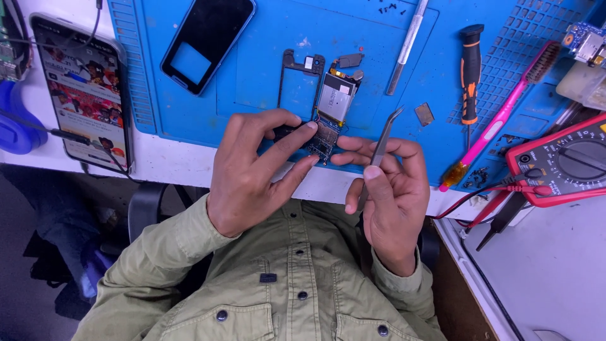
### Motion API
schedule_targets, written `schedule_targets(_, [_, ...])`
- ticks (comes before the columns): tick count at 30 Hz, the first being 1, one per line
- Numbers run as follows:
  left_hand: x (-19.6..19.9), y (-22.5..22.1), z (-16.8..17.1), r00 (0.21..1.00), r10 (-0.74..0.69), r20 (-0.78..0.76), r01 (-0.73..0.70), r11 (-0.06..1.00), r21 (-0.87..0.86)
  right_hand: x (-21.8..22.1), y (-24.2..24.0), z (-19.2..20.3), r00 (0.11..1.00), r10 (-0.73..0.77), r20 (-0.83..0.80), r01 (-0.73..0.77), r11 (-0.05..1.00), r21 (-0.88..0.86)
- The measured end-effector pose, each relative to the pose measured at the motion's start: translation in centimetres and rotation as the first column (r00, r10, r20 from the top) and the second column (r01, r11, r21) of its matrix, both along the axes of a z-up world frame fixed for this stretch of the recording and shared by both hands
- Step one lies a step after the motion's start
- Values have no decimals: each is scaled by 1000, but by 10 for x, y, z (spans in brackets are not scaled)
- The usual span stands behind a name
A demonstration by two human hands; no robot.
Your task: Technician disassembling a mobile phone and using a soldering iron to repair internal components.
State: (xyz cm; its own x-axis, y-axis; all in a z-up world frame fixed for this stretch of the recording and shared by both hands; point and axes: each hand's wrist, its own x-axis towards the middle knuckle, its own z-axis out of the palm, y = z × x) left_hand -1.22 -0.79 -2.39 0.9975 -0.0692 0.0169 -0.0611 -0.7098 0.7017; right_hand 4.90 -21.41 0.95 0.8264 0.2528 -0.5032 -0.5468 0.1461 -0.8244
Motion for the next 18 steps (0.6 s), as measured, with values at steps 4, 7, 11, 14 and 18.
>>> schedule_targets(4, [3, 0, 2, 1000, -10, 27, 9, 1000, 8, 0, 2, 1, 999, 28, 39, -27, 999, -26])
schedule_targets(7, [2, 0, 2, 1000, -4, 22, 4, 1000, 1, -1, 1, -1, 999, 22, 44, -21, 999, -24])
schedule_targets(11, [2, -1, 4, 1000, 11, 16, -11, 1000, -19, -2, 1, -1, 998, 35, 61, -36, 999, 15])
schedule_targets(14, [5, -2, 8, 1000, 26, 3, -25, 998, -50, -1, 4, 3, 994, 75, 84, -77, 997, 12])
schedule_targets(18, [2, -1, 14, 992, 83, -96, -100, 978, -186, 2, 9, 11, 985, 139, 103, -143, 989, 35])
